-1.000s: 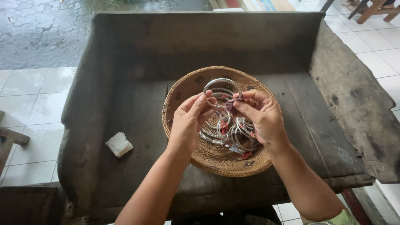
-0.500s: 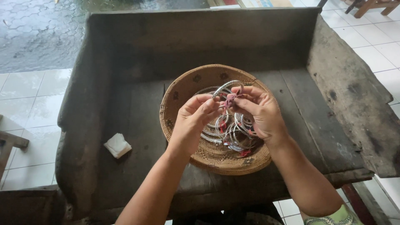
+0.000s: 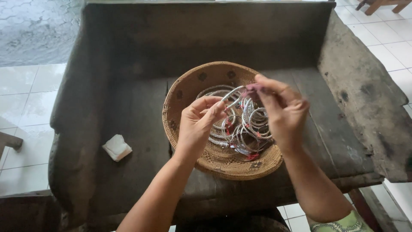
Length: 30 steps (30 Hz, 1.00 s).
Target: Cleaning and polishing silver bracelets one by one using a small cloth inside a workshop.
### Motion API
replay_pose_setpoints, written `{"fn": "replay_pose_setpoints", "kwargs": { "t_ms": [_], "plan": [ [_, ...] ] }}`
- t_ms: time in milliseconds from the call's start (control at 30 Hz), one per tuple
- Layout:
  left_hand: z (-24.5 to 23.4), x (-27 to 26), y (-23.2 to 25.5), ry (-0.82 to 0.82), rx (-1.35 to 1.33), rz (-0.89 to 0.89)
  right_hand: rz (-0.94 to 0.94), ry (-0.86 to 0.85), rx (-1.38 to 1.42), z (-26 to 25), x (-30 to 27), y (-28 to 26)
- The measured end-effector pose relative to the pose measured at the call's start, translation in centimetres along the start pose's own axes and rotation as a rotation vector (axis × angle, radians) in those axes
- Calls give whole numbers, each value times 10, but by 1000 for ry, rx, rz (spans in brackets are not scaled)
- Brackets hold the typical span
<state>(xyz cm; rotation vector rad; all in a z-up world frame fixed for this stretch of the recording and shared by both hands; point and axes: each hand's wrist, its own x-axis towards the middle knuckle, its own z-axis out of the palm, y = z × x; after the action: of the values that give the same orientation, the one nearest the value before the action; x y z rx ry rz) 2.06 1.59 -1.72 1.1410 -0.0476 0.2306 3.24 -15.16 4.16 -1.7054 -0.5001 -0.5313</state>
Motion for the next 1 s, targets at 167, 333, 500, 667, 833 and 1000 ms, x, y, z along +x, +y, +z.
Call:
{"fn": "replay_pose_setpoints", "kwargs": {
  "t_ms": [167,333,500,667,833,1000],
  "plan": [
    [-1,1,-8,-49,110,48,-511,-124,-332,6,5,31],
    [7,-6,8,-86,166,137,-644,-199,-434,1,13,35],
    [9,-9,5,-135,192,175,-150,-78,-28,6,9,28],
    [11,-11,-1,-131,157,216,-297,-42,-182,6,0,28],
    [7,-10,8,-113,96,170,-533,-124,-316,17,-6,11],
    [7,-10,1,-155,94,179,-369,-190,-200,7,13,22]
  ]
}}
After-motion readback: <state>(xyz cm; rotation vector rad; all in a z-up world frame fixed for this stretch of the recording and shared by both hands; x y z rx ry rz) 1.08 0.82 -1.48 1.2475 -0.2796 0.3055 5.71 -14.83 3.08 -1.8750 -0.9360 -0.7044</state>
